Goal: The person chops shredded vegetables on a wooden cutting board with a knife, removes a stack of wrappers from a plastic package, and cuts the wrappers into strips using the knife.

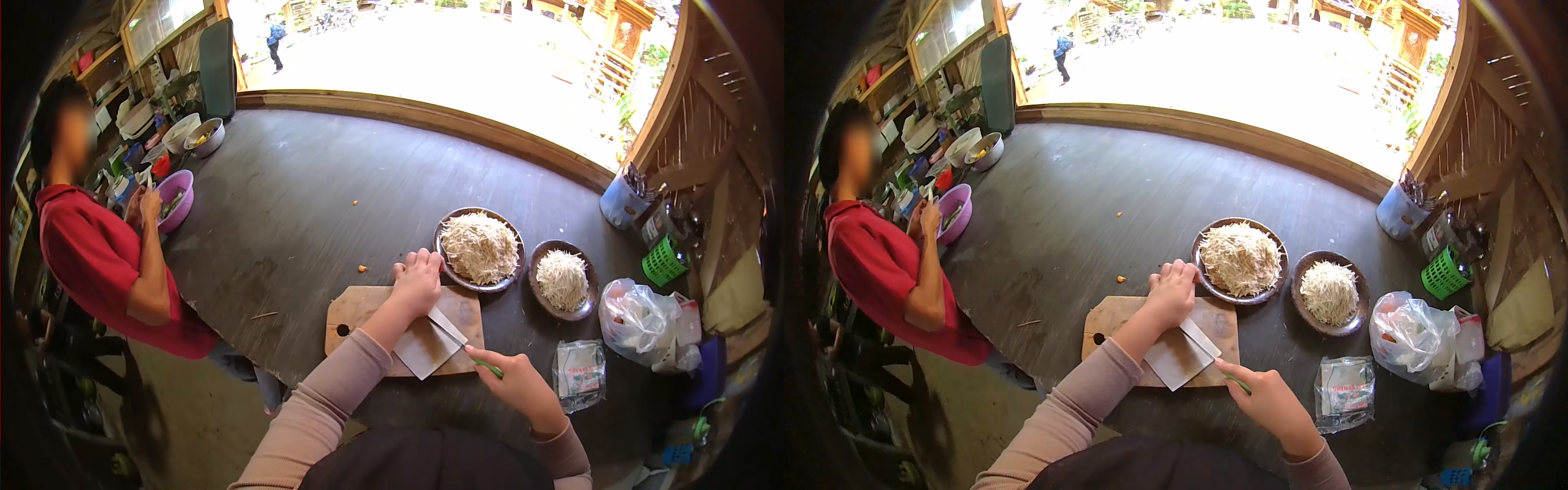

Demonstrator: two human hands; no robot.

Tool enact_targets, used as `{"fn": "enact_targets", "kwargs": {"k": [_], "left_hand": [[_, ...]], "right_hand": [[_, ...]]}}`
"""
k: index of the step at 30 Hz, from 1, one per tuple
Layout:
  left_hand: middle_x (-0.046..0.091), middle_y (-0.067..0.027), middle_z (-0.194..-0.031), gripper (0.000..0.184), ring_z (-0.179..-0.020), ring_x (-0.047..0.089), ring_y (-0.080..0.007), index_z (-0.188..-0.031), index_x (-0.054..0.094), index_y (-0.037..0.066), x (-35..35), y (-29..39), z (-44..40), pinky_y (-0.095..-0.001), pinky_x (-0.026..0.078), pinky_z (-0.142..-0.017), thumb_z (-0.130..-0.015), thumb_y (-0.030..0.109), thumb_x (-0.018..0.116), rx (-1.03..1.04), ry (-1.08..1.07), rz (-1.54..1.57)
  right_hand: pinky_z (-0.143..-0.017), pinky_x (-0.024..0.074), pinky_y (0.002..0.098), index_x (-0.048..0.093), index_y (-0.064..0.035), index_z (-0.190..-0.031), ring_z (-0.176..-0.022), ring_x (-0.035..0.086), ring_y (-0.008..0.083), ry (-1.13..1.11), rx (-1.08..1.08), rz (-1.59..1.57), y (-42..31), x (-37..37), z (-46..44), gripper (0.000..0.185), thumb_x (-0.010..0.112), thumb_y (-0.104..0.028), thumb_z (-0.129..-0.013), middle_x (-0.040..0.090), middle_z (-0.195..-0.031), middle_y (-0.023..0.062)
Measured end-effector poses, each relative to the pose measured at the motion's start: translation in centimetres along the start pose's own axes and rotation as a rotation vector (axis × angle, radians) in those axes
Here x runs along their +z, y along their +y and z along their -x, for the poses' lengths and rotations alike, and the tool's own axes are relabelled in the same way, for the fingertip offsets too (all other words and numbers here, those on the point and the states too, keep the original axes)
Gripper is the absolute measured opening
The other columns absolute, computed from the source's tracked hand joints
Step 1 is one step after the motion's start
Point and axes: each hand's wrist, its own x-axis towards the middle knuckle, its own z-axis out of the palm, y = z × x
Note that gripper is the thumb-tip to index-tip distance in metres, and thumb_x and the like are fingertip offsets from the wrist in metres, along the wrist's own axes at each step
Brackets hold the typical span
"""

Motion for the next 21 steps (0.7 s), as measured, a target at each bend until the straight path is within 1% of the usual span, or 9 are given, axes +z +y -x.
{"fn": "enact_targets", "kwargs": {"k": [1, 3, 4, 7, 9, 10, 12, 19, 21], "left_hand": [[0.051, -0.005, -0.109, 0.017, -0.11, 0.048, -0.0264, -0.108, 0.054, 0.017, 0.0, 0.0, 0.0, -0.048, 0.035, -0.089, -0.091, 0.016, 0.054, 0.015, 0.008, -0.025], [0.052, -0.0048, -0.108, 0.016, -0.11, 0.048, -0.0261, -0.108, 0.054, 0.017, 0.1, 0.1, 0.0, -0.0475, 0.034, -0.088, -0.091, 0.016, 0.054, 0.02, 0.006, -0.032], [0.052, -0.0046, -0.108, 0.016, -0.109, 0.048, -0.0257, -0.107, 0.054, 0.017, 0.1, 0.1, 0.0, -0.0471, 0.033, -0.087, -0.091, 0.017, 0.055, 0.027, 0.003, -0.042], [0.052, -0.0044, -0.107, 0.015, -0.107, 0.048, -0.0251, -0.107, 0.054, 0.017, 0.3, 0.0, 0.2, -0.0463, 0.032, -0.086, -0.092, 0.018, 0.055, 0.062, 0.039, -0.061], [0.052, -0.0043, -0.106, 0.016, -0.107, 0.048, -0.0249, -0.106, 0.054, 0.017, -0.2, 0.5, 0.1, -0.0465, 0.031, -0.086, -0.091, 0.017, 0.056, 0.066, 0.031, -0.05], [0.052, -0.0043, -0.105, 0.016, -0.106, 0.048, -0.0247, -0.106, 0.054, 0.017, -0.5, 0.7, 0.1, -0.0466, 0.031, -0.086, -0.09, 0.017, 0.056, 0.072, 0.026, -0.041], [0.051, -0.0042, -0.105, 0.018, -0.106, 0.048, -0.0245, -0.106, 0.054, 0.017, -0.9, 0.9, 0.2, -0.047, 0.031, -0.086, -0.088, 0.017, 0.057, 0.083, 0.021, -0.044], [0.052, -0.0043, -0.105, 0.021, -0.107, 0.048, -0.024, -0.105, 0.054, 0.016, -0.7, 0.9, 0.3, -0.0489, 0.031, -0.088, -0.084, 0.015, 0.057, 0.131, 0.063, -0.06], [0.052, -0.0044, -0.105, 0.021, -0.107, 0.048, -0.024, -0.105, 0.054, 0.015, -0.9, 0.9, 0.4, -0.049, 0.031, -0.088, -0.084, 0.015, 0.057, 0.13, 0.056, -0.062]], "right_hand": [[-0.06, 0.05, 0.0353, 0.067, -0.0137, -0.127, -0.048, 0.052, 0.0284, -0.001, -0.001, 0.003, 0.2, 0.1, 0.0, 0.036, 0.065, -0.011, -0.09, 0.058, -0.074, 0.027], [-0.062, 0.0507, 0.0338, 0.066, -0.0122, -0.127, -0.051, 0.056, 0.0209, -0.009, 0.01, -0.023, 0.5, 0.3, 0.1, 0.036, 0.065, -0.01, -0.091, 0.063, -0.082, 0.0271], [-0.062, 0.0507, 0.0338, 0.066, -0.0122, -0.127, -0.051, 0.056, 0.0209, -0.011, 0.012, -0.021, 0.6, 0.4, 0.1, 0.036, 0.065, -0.01, -0.091, 0.063, -0.082, 0.0271], [-0.068, 0.0524, 0.0311, 0.066, -0.0088, -0.126, -0.063, 0.067, 0.0198, -0.007, 0.004, -0.039, 1.0, 0.9, 0.3, 0.034, 0.064, -0.009, -0.091, 0.068, -0.095, 0.0253], [-0.075, 0.0535, 0.0292, 0.066, -0.0059, -0.125, -0.085, 0.074, 0.0201, 0.065, -0.101, -0.074, 1.5, 1.4, 0.3, 0.033, 0.064, -0.007, -0.092, 0.071, -0.106, 0.0214], [-0.075, 0.0535, 0.0292, 0.066, -0.0059, -0.125, -0.085, 0.074, 0.0201, 0.064, -0.101, -0.073, 1.6, 1.6, 0.3, 0.033, 0.064, -0.007, -0.092, 0.071, -0.106, 0.0214], [-0.079, 0.0539, 0.0294, 0.065, -0.0046, -0.125, -0.098, 0.072, 0.0247, 0.035, -0.019, -0.112, 1.8, 1.7, 0.4, 0.033, 0.064, -0.006, -0.091, 0.071, -0.108, 0.0203], [-0.08, 0.0541, 0.03, 0.065, -0.0044, -0.125, -0.098, 0.073, 0.0226, 0.072, -0.051, -0.14, 3.2, 3.0, 0.5, 0.034, 0.064, -0.004, -0.091, 0.071, -0.11, 0.0206], [-0.066, 0.0523, 0.0306, 0.064, -0.0096, -0.129, -0.07, 0.072, 0.0223, 0.2, -0.253, -0.155, 3.9, 3.9, 0.3, 0.039, 0.065, -0.004, -0.091, 0.07, -0.093, 0.0239]]}}
